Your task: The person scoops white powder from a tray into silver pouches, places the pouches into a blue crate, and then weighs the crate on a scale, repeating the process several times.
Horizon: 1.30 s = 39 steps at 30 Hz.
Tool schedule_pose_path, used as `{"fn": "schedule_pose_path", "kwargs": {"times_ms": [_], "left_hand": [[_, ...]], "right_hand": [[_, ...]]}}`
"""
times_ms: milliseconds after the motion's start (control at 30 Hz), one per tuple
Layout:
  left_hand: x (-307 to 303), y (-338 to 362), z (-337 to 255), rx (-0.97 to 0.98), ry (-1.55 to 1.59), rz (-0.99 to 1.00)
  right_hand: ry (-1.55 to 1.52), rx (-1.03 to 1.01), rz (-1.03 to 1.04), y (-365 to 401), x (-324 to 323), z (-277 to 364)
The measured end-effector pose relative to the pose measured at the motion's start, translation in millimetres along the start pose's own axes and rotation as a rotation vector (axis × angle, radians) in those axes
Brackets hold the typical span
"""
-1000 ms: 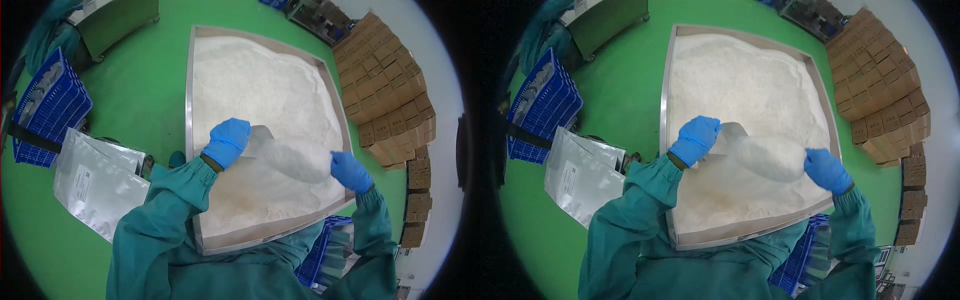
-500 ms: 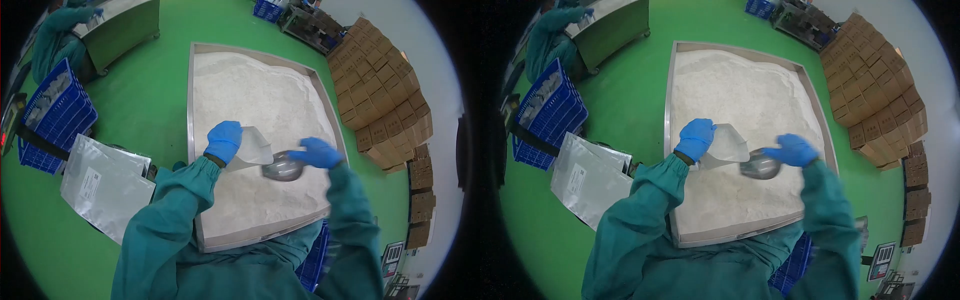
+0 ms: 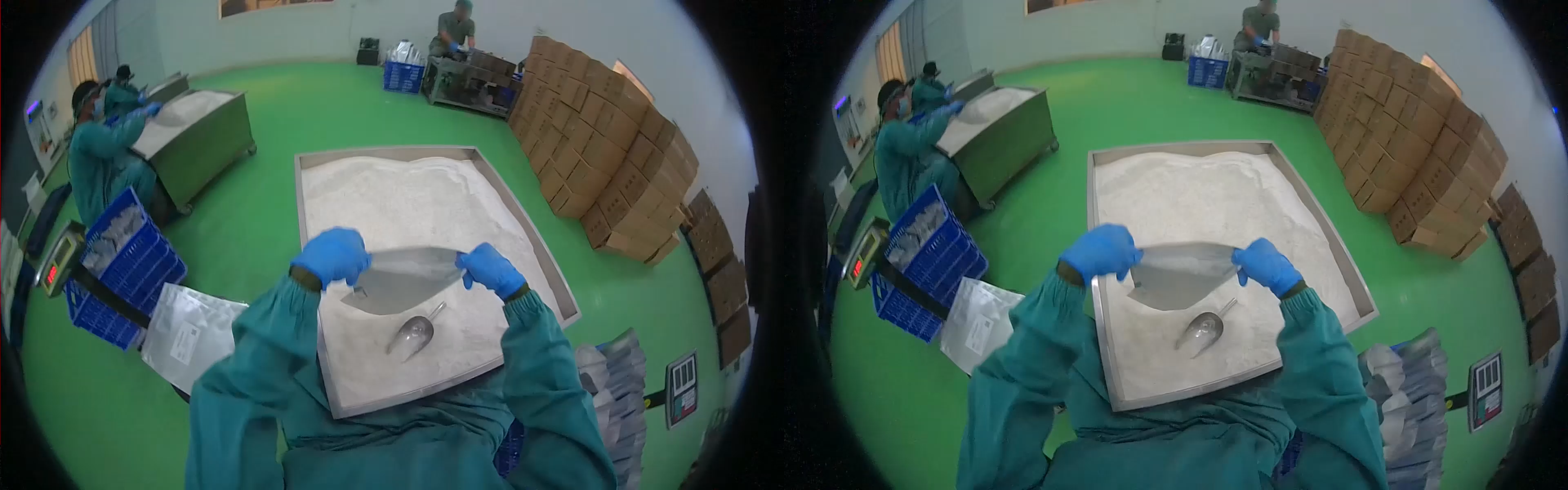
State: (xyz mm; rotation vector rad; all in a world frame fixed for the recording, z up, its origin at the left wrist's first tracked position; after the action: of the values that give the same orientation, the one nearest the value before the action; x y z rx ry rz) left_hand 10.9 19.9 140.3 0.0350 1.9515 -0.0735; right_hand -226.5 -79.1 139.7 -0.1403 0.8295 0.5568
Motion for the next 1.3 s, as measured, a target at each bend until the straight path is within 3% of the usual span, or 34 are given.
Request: {"fn": "schedule_pose_path", "kwargs": {"times_ms": [33, 67, 100, 133, 167, 200, 233, 300, 333, 400, 433, 500, 533, 567, 633, 700, 833, 867, 900, 933, 967, 1000, 1033, 1067, 1100, 1200, 1267, 1300], "left_hand": [[0.1, 22.4, -19.2, 0.403, 0.156, -0.256], [-13.0, 44.5, -48.6, 0.084, 0.255, 0.024], [6.0, 57.2, -53.4, 0.217, 0.255, -0.129], [42.5, 74.8, -62.6, 0.678, -0.063, -0.395], [85.7, 72.8, -58.1, 0.446, -0.157, -0.262], [81.9, 90.7, -86.1, 0.313, -0.176, -0.056], [95.6, 101.6, -96.2, 0.177, 0.035, 0.118], [70.3, 117.5, -135.2, 0.111, 0.150, 0.289], [64.2, 108.6, -129.9, 0.126, 0.144, 0.279], [46.2, 82.5, -130.5, 0.372, 0.338, 0.143], [37.1, 63.8, -130.3, 0.499, 0.251, 0.074], [-9.0, 47.0, -146.0, 0.289, 0.135, 0.094], [-25.2, 38.4, -154.1, 0.362, 0.131, 0.016], [-42.5, 36.4, -166.3, 0.381, 0.136, -0.031], [-58.4, 22.7, -181.2, 0.374, 0.096, -0.100], [-68.3, 13.2, -185.5, 0.314, 0.016, -0.166], [-143.7, 30.3, -151.5, 0.212, 0.040, -0.618], [-169.5, 67.6, -166.1, 0.100, 0.309, -0.591], [-162.6, 56.3, -134.9, 0.324, 0.273, -0.748], [-151.0, 57.1, -120.3, 0.230, 0.651, -0.713], [-133.8, 52.4, -110.5, 0.074, 0.740, -0.606], [-110.1, 35.2, -94.8, -0.018, 0.664, -0.514], [-85.0, 19.9, -91.2, -0.037, 0.657, -0.411], [-61.5, 4.9, -88.5, -0.018, 0.705, -0.335], [-40.9, -0.1, -93.2, -0.017, 0.744, -0.282], [4.2, -16.8, -119.1, 0.056, 0.790, -0.195], [9.8, -15.6, -141.7, 0.047, 0.785, -0.162], [16.4, -18.5, -145.2, 0.032, 0.771, -0.126]], "right_hand": [[0.002, 0.033, 0.053, 22.7, -2.3, -5.7], [0.010, 0.039, 0.090, 42.8, -12.8, -9.0], [0.062, 0.047, 0.147, 57.3, -8.0, -29.7], [0.142, -0.322, 0.267, 69.0, 3.4, -45.0], [0.311, -0.457, 0.191, 84.0, 11.2, -64.4], [0.310, -0.351, 0.304, 102.5, 13.6, -69.2], [0.318, -0.151, 0.384, 103.5, 20.1, -105.1], [0.404, -0.239, 0.373, 107.8, 20.9, -126.9], [0.412, -0.237, 0.355, 112.5, 10.2, -111.3], [0.301, -0.040, 0.205, 135.2, -30.3, -65.6], [0.373, -0.164, 0.109, 133.3, -46.5, -63.5], [0.285, -0.176, -0.240, 171.3, -94.0, 6.5], [0.288, -0.188, -0.234, 173.2, -93.2, 20.6], [0.442, -0.623, -0.352, 185.5, -91.6, 55.1], [0.583, -1.055, -0.474, 195.6, -70.8, 82.7], [0.518, -0.458, 0.023, 137.4, -33.3, 51.8], [0.527, -0.572, -0.130, 143.9, -68.7, 77.1], [0.608, -0.595, -0.119, 165.3, -89.8, 88.7], [0.355, -0.339, -0.025, 210.0, -122.4, 111.8], [0.321, -0.253, -0.051, 249.6, -151.2, 126.7], [0.694, -0.407, -0.293, 279.8, -176.8, 133.4], [0.772, -0.433, -0.453, 317.6, -202.1, 136.2], [0.810, -0.316, -0.494, 352.5, -220.5, 143.3], [0.858, -0.341, -0.601, 382.9, -236.3, 149.7], [0.871, -0.228, -0.579, 405.8, -246.9, 145.7], [1.001, 0.799, -0.505, 441.8, -285.5, 109.8], [1.288, 0.569, -0.475, 469.5, -311.7, 69.0], [1.233, 0.719, -0.482, 482.5, -320.7, 44.7]]}}
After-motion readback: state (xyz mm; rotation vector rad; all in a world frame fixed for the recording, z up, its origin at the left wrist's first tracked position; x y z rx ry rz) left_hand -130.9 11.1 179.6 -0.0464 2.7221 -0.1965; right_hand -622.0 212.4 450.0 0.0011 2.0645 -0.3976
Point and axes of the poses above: each hand's wrist, its own y-axis away from the middle knuckle, its own x-axis out of the palm, z = x × y, the point moved 6 cm from there along -y, towards the middle knuckle, and after that the axes turned 6 degrees about -z, right-handed, at the moved point
